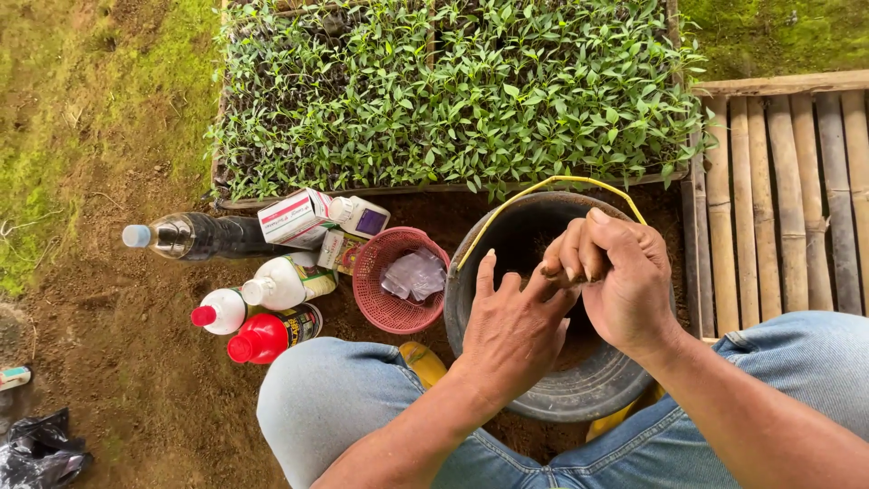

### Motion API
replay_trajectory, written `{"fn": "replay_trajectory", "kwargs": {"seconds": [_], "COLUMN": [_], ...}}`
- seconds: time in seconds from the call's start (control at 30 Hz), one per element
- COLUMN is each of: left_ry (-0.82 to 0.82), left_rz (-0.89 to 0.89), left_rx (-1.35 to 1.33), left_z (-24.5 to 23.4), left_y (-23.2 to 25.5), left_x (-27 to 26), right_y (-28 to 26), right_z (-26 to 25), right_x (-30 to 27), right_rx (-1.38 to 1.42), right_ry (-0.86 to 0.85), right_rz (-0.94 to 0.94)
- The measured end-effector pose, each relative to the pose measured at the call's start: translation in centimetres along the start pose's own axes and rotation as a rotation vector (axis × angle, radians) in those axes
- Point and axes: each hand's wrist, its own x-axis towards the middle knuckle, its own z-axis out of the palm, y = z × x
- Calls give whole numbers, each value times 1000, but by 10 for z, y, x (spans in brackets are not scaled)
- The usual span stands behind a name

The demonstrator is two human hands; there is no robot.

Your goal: The person sits on the ground and fills small plastic planting pouches with soil from a bucket. They open each pouch, scoop soil into it, and place the filled pouch into a wooden tray.

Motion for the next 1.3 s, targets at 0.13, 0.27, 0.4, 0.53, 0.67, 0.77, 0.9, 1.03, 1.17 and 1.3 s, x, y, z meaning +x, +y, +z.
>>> {"fn": "replay_trajectory", "kwargs": {"seconds": [0.13,0.27,0.4,0.53,0.67,0.77,0.9,1.03,1.17,1.3], "left_ry": [34,82,95,171,228,220,171,204,174,193], "left_rz": [8,0,-25,-31,-24,-36,-41,-28,-35,-42], "left_rx": [13,17,30,90,126,122,124,140,141,145], "left_z": [-1,-6,-8,-10,-18,-15,-14,-16,-9,-13], "left_y": [1,2,-1,-5,0,1,0,1,2,2], "left_x": [0,-1,-4,-6,-5,-6,-7,-7,-7,-6], "right_y": [-14,-27,-16,-18,-13,1,-12,-3,5,-5], "right_z": [9,10,-28,-40,-43,-50,-46,-54,-58,-49], "right_x": [-5,-9,-5,-9,-12,-15,-16,-17,-19,-18], "right_rx": [-44,-295,-664,-1195,-1415,-1495,-1439,-1500,-1556,-1519], "right_ry": [-57,-66,-211,-419,-545,-557,-559,-560,-580,-547], "right_rz": [-16,50,42,-271,-487,-511,-491,-486,-504,-545]}}
